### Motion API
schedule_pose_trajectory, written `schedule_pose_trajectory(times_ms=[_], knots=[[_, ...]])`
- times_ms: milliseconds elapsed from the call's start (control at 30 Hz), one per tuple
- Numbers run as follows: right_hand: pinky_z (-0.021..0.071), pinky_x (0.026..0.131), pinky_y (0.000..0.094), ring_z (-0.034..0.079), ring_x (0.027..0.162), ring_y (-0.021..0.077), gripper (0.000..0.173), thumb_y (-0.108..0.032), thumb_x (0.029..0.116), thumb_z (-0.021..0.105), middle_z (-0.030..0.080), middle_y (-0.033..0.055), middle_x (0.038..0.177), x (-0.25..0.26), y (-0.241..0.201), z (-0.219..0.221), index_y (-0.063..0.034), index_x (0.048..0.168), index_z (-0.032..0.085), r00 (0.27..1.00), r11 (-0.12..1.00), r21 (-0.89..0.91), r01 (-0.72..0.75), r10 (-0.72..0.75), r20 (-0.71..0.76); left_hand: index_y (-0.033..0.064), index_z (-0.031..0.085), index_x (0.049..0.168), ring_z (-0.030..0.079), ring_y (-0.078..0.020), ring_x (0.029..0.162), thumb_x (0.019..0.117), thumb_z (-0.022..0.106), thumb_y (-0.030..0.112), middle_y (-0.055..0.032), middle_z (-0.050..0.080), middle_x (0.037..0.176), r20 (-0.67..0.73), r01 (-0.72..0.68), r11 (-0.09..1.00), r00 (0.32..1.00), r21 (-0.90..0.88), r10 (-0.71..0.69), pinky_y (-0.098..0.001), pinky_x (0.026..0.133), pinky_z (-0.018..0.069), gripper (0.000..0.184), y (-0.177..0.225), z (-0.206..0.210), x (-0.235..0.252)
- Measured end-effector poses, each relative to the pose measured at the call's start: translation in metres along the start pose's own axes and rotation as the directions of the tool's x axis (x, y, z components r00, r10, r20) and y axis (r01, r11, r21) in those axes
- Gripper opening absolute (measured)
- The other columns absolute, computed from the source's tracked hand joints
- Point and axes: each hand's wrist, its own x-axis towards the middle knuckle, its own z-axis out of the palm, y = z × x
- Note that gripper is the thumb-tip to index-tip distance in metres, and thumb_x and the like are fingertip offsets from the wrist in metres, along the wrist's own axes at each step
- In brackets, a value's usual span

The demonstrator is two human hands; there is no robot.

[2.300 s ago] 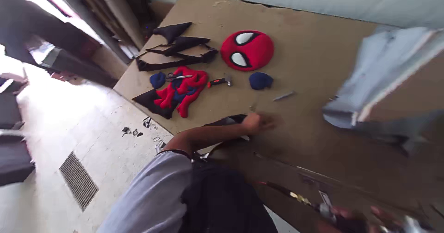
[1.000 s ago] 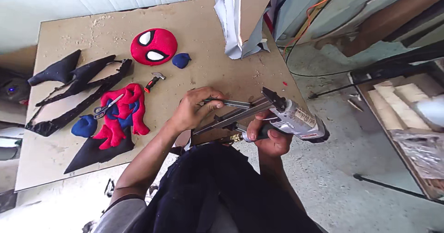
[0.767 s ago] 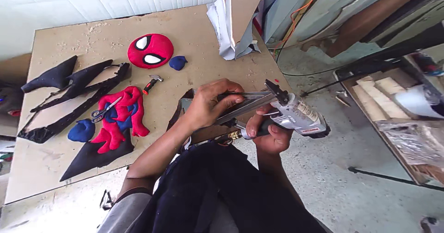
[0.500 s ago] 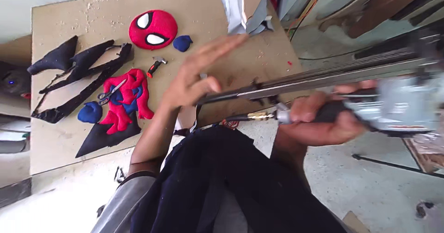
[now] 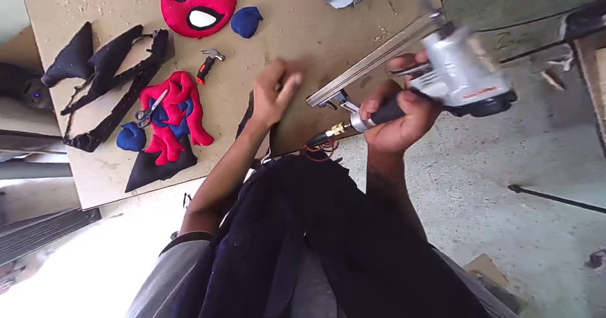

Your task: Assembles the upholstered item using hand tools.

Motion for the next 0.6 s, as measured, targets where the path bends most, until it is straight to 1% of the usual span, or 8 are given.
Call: schedule_pose_trajectory(times_ms=[33, 100, 200, 267, 300, 400, 500, 600], knots=[[0.0559, 0.048, 0.0353, 0.062, 0.059, 0.0204, 0.042, -0.014, 0.0939, 0.059, 0.063, 0.0171, 0.124, 0.002, 0.005, -0.015, -0.0054, 0.133, 0.046, 0.999, 0.995, -0.078, -0.054, 0.055, 0.0, 0.0038, 0.071, 0.104, 0.068, -0.0205, 0.091, 0.1019, 0.06, 0.044, -0.009, 0.07, 0.096, 0.075, 0.151, 0.944, 0.981, 0.295, -0.181, -0.0436, 0.086, 0.0583, 0.041, -0.034, 0.0, -0.029], [0.0578, 0.051, 0.0384, 0.064, 0.06, 0.0223, 0.038, -0.011, 0.0937, 0.059, 0.065, 0.0174, 0.119, 0.002, 0.015, -0.045, -0.0036, 0.13, 0.049, 0.985, 0.957, -0.231, -0.174, 0.173, -0.024, 0.012, 0.073, 0.108, 0.067, -0.0241, 0.103, 0.0914, 0.064, 0.064, -0.0068, 0.072, 0.105, 0.109, 0.31, 0.706, 0.87, 0.637, -0.48, -0.0511, 0.099, 0.0531, 0.056, -0.096, 0.005, -0.081], [0.0577, 0.053, 0.0395, 0.064, 0.06, 0.0231, 0.036, -0.006, 0.093, 0.055, 0.068, 0.0167, 0.118, -0.004, 0.035, -0.071, -0.0046, 0.129, 0.053, 0.926, 0.849, -0.377, -0.371, 0.371, -0.076, 0.0168, 0.073, 0.116, 0.067, -0.0268, 0.113, 0.0845, 0.063, 0.074, -0.005, 0.074, 0.115, 0.082, 0.328, 0.5, 0.767, 0.802, -0.636, -0.0553, 0.101, 0.0494, 0.066, -0.135, 0.014, -0.125], [0.0584, 0.054, 0.0386, 0.065, 0.061, 0.0226, 0.034, -0.007, 0.095, 0.055, 0.07, 0.0155, 0.115, -0.006, 0.049, -0.079, -0.0057, 0.129, 0.055, 0.862, 0.739, -0.49, -0.462, 0.504, -0.053, 0.0176, 0.074, 0.117, 0.068, -0.0262, 0.111, 0.0863, 0.062, 0.072, -0.0042, 0.075, 0.113, 0.069, 0.324, 0.469, 0.761, 0.822, -0.645, -0.0545, 0.1, 0.05, 0.064, -0.143, 0.016, -0.129], [0.0588, 0.054, 0.0382, 0.066, 0.06, 0.0219, 0.032, -0.008, 0.0954, 0.056, 0.072, 0.0139, 0.11, -0.005, 0.056, -0.079, -0.0059, 0.128, 0.058, 0.827, 0.669, -0.568, -0.479, 0.561, -0.037, 0.0166, 0.076, 0.108, 0.068, -0.0258, 0.106, 0.0875, 0.061, 0.072, -0.0041, 0.075, 0.106, 0.078, 0.304, 0.477, 0.774, 0.824, -0.628, -0.0534, 0.097, 0.0505, 0.061, -0.146, 0.016, -0.128], [0.0608, 0.059, 0.0399, 0.068, 0.063, 0.0187, 0.029, -0.018, 0.0953, 0.062, 0.072, 0.0068, 0.085, -0.008, 0.082, -0.076, -0.0095, 0.123, 0.066, 0.715, 0.421, -0.825, -0.377, 0.699, 0.031, 0.0156, 0.075, 0.097, 0.067, -0.0253, 0.103, 0.087, 0.062, 0.071, -0.0034, 0.074, 0.102, 0.066, 0.295, 0.506, 0.813, 0.81, -0.579, -0.0521, 0.094, 0.0499, 0.058, -0.15, 0.008, -0.135], [0.0613, 0.072, 0.0467, 0.071, 0.078, 0.0172, 0.031, -0.027, 0.0936, 0.064, 0.072, 0.0057, 0.091, -0.009, 0.104, -0.07, -0.0109, 0.121, 0.067, 0.644, 0.26, -0.959, -0.112, 0.754, 0.129, 0.0167, 0.073, 0.107, 0.065, -0.0273, 0.106, 0.084, 0.063, 0.074, -0.0045, 0.072, 0.107, 0.024, 0.328, 0.498, 0.817, 0.802, -0.576, -0.0539, 0.094, 0.0486, 0.062, -0.143, 0.006, -0.138], [0.0594, 0.07, 0.0487, 0.07, 0.073, 0.0189, 0.027, -0.029, 0.0954, 0.062, 0.071, 0.0063, 0.084, -0.008, 0.127, -0.062, -0.0107, 0.113, 0.07, 0.538, 0.181, -0.979, -0.096, 0.837, 0.102, 0.0194, 0.076, 0.114, 0.066, -0.0273, 0.106, 0.0881, 0.064, 0.065, -0.0024, 0.075, 0.106, 0.083, 0.296, 0.521, 0.806, 0.8, -0.586, -0.0532, 0.093, 0.0476, 0.054, -0.141, 0.008, -0.14]])
